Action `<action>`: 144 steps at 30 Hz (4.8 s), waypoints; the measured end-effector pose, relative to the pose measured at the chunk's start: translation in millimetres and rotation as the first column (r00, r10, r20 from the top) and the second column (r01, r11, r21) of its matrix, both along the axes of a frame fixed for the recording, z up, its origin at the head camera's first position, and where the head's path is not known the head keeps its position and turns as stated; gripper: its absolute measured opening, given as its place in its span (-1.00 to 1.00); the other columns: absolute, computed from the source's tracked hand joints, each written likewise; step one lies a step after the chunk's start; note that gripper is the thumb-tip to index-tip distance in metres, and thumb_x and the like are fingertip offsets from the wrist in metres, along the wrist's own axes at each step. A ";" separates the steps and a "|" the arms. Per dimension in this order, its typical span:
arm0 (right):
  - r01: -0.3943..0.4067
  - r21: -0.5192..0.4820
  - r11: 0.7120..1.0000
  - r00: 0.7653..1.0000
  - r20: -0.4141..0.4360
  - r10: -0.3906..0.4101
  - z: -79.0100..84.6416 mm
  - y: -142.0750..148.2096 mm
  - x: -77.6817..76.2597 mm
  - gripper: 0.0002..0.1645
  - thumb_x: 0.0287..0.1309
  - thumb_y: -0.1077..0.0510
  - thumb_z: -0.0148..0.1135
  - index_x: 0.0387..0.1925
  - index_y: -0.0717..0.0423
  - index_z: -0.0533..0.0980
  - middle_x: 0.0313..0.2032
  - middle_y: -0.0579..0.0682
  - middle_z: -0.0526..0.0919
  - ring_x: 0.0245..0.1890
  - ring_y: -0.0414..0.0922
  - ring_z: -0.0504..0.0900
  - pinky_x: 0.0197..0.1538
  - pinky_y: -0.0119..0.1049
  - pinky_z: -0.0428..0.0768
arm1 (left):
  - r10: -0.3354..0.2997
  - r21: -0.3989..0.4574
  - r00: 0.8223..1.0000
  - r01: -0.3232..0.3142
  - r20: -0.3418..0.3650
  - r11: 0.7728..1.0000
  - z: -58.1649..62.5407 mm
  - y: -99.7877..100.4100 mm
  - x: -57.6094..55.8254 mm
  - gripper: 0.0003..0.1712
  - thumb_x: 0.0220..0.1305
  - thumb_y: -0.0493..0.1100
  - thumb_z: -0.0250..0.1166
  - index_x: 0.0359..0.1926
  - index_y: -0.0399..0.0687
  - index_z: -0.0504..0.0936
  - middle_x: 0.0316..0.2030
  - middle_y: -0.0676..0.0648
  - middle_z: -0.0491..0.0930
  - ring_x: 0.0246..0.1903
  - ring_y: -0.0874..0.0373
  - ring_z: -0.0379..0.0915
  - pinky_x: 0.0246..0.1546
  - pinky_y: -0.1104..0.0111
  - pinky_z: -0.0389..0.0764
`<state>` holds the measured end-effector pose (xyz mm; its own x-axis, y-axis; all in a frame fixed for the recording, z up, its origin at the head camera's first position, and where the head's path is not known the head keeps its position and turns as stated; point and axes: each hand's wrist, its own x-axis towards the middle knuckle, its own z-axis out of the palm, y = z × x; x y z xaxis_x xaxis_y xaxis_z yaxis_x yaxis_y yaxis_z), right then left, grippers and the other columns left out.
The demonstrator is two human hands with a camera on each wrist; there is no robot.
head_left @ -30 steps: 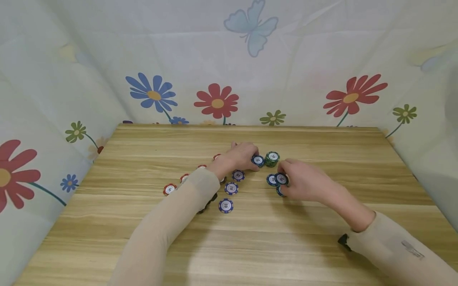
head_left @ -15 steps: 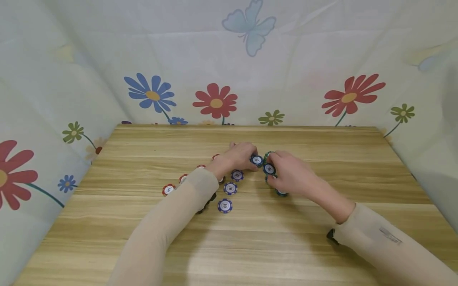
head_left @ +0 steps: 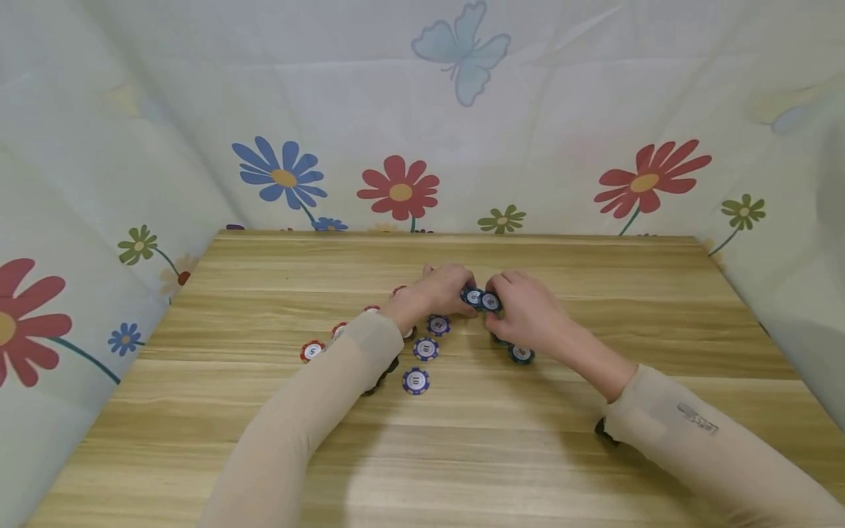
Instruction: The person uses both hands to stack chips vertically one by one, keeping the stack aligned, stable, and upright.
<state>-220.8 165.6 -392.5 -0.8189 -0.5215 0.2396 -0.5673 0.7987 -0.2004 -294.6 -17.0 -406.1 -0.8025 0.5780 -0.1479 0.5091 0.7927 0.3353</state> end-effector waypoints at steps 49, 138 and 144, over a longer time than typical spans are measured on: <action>0.043 0.026 0.999 0.995 0.087 -0.045 -14.6 -14.0 -26.1 -0.51 0.11 0.07 0.51 0.03 0.24 0.63 -0.05 0.12 0.66 0.02 0.10 0.50 0.13 0.31 0.25 | 0.025 0.042 1.000 -0.025 0.019 0.999 -7.6 -0.5 -3.7 -0.50 0.22 0.07 0.53 0.09 -0.05 0.65 0.01 0.00 0.65 0.04 0.09 0.50 0.29 -0.28 0.13; 0.070 0.020 0.997 0.985 0.159 -0.072 4.8 24.9 0.8 -0.66 0.20 0.05 0.44 -0.61 0.02 0.52 -0.68 -0.16 0.47 -0.67 -0.20 0.41 -0.54 -0.27 0.39 | -0.008 0.012 1.000 0.008 -0.002 1.000 -4.5 -9.6 -0.4 -0.46 0.31 0.11 0.45 0.19 -0.04 0.61 0.12 0.00 0.59 0.17 0.07 0.43 0.31 -0.14 0.11; 0.065 0.110 0.992 0.962 0.259 -0.092 6.1 31.9 14.8 -0.58 0.21 -0.15 0.44 -0.58 -0.02 0.53 -0.70 -0.19 0.46 -0.68 -0.21 0.40 -0.58 -0.28 0.34 | -0.001 0.020 1.000 0.000 0.015 1.000 -2.5 -9.6 1.1 -0.46 0.31 0.09 0.45 0.20 -0.05 0.60 0.14 -0.02 0.57 0.21 0.05 0.40 0.36 -0.21 0.04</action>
<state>-206.0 197.5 -386.5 -0.8852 -0.4635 -0.0392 -0.4403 0.8621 -0.2510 -293.5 -26.6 -408.7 -0.8000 0.5814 -0.1482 0.5043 0.7854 0.3589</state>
